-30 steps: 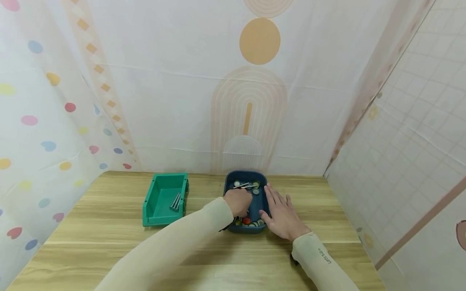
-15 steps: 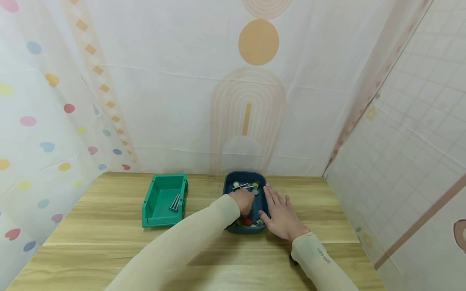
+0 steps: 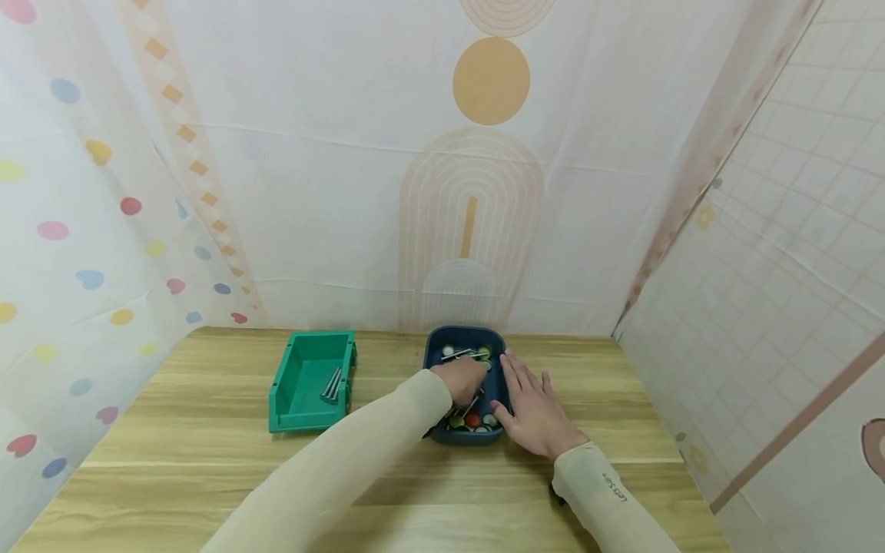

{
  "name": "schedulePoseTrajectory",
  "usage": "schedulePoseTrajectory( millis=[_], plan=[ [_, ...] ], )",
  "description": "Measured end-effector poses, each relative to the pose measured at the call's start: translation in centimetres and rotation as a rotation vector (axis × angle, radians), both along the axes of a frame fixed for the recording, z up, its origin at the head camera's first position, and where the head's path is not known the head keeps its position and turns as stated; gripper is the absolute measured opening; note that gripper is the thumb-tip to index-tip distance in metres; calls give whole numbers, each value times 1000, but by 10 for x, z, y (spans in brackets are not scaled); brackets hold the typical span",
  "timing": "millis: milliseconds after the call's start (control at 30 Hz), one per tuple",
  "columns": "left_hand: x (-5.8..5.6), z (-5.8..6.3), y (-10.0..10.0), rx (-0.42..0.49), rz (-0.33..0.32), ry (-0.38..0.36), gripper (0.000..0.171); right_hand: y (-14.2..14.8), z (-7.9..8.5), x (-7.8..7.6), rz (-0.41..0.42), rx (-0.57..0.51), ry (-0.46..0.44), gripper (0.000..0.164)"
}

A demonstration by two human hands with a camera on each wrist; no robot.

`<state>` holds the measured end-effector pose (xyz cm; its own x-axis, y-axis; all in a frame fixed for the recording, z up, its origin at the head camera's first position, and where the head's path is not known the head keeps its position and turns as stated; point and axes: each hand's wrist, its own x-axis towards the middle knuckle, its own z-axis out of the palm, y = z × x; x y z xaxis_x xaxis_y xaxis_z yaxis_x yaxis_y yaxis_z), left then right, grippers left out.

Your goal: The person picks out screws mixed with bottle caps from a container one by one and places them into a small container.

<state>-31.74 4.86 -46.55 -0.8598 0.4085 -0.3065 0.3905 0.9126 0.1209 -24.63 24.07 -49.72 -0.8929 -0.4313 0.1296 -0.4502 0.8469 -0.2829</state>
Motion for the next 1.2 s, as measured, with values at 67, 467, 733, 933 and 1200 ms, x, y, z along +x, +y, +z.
schedulePoseTrajectory(
  millis=[67,467,733,933,1200],
  plan=[
    [4,7,-3,5,11,-13,33,-1,0,0,1,0,2,87],
    [22,41,-23,115,10,-7,52,-1,0,1,-16,6,-6,88],
    [28,53,-38,202,-22,12,51,0,0,1,-13,12,-8,88],
    [18,39,-49,257,-9,26,43,-3,3,2,-18,21,-16,89],
    [36,67,-66,360,-7,48,43,-4,5,2,-14,13,-17,88]
  ],
)
